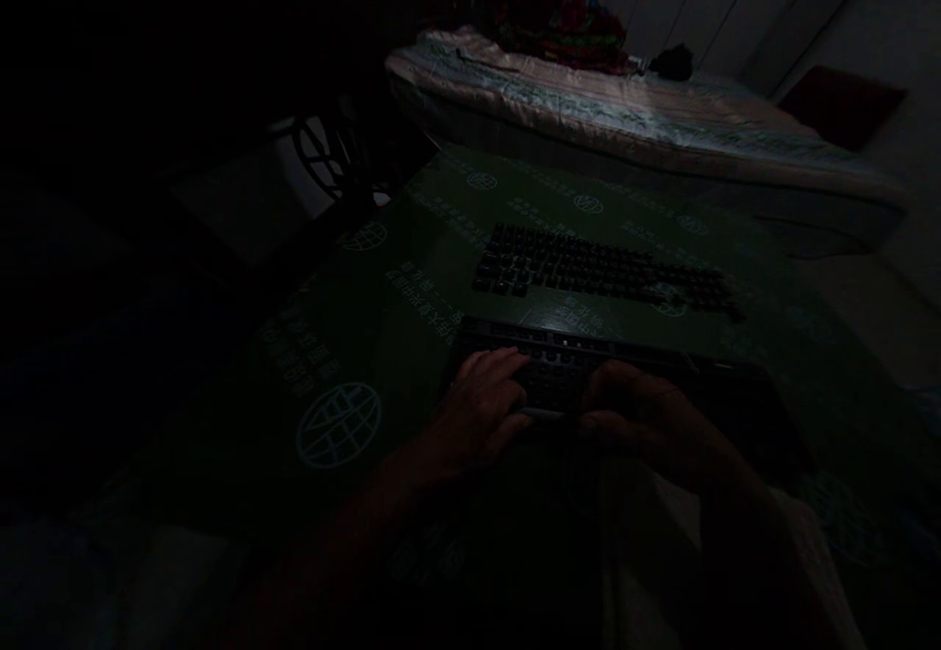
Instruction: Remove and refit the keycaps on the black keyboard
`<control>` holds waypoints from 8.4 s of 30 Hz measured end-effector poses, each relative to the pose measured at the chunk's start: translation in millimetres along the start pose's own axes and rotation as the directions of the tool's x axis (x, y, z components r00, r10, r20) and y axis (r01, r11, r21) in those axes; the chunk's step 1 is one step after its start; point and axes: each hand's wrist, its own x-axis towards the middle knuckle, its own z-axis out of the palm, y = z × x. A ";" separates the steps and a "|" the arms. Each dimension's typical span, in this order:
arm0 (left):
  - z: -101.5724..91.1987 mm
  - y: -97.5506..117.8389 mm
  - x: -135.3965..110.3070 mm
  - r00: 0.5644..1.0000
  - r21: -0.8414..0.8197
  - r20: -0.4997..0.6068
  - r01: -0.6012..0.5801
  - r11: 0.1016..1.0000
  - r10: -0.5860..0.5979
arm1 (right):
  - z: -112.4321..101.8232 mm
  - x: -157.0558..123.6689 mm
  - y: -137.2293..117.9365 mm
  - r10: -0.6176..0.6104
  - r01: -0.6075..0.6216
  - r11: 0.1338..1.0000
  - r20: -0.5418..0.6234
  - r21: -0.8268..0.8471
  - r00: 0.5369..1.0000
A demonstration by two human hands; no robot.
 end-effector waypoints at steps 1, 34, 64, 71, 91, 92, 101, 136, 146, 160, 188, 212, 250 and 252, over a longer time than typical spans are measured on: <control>-0.2 0.2 0.0 1.000 0.000 -0.003 -0.004 1.000 0.004 | -0.6 -0.1 1.2 0.017 -0.017 1.000 -0.001 0.007 1.000; 2.6 -2.4 -2.9 0.999 0.006 -0.038 -0.037 0.999 0.037 | 30.4 18.7 17.7 -0.250 0.169 0.928 -0.216 -0.332 0.944; 0.8 1.4 -1.0 0.999 -0.046 -0.042 -0.026 0.999 0.024 | 40.7 21.5 27.1 0.079 -0.025 0.994 -0.532 0.107 0.843; 2.1 -0.8 -1.2 0.999 -0.013 -0.022 -0.043 0.999 0.043 | 40.0 22.0 22.5 0.086 -0.010 0.990 -0.530 0.144 0.844; 0.4 1.5 4.8 1.000 -0.067 0.004 0.028 0.997 -0.028 | 36.2 22.0 22.2 0.099 -0.026 0.989 -0.516 0.146 0.851; 0.2 1.3 4.6 1.000 -0.067 0.003 0.020 0.998 -0.020 | 36.2 21.6 21.4 0.079 -0.016 0.992 -0.506 0.128 0.859; 2.1 0.3 4.8 0.999 -0.052 -0.034 0.000 0.999 -0.001 | 47.1 29.5 11.6 -0.129 0.120 0.992 -0.374 -0.049 0.918; -0.7 4.4 4.5 1.000 -0.084 -0.004 0.003 0.996 -0.003 | 41.8 32.6 -3.1 0.194 -0.097 0.953 -0.333 0.286 0.923; -1.3 5.2 6.7 1.000 -0.061 0.012 0.009 0.998 -0.008 | 44.2 35.3 -0.8 0.097 -0.040 0.982 -0.310 0.186 0.946; -3.3 6.3 6.9 1.000 -0.088 0.004 0.019 0.996 -0.019 | 42.3 35.6 0.8 0.177 -0.090 0.954 -0.294 0.286 0.940; -0.3 6.2 6.8 1.000 -0.049 -0.019 0.014 0.999 -0.015 | 33.1 25.2 5.0 0.187 -0.121 0.972 -0.350 0.202 0.918; -4.7 4.0 8.4 0.997 -0.232 -0.027 0.066 0.971 -0.074 | 24.1 27.9 2.5 0.286 -0.114 0.896 -0.362 0.429 0.887; -13.5 10.0 8.1 0.796 -0.802 -0.115 0.279 0.528 -0.595 | 25.6 19.0 -12.4 -0.514 0.207 0.407 -0.035 -0.890 0.857; -14.1 10.5 7.8 0.792 -0.815 -0.110 0.274 0.510 -0.600 | 26.4 20.5 -14.4 -0.499 0.198 0.387 -0.024 -0.901 0.866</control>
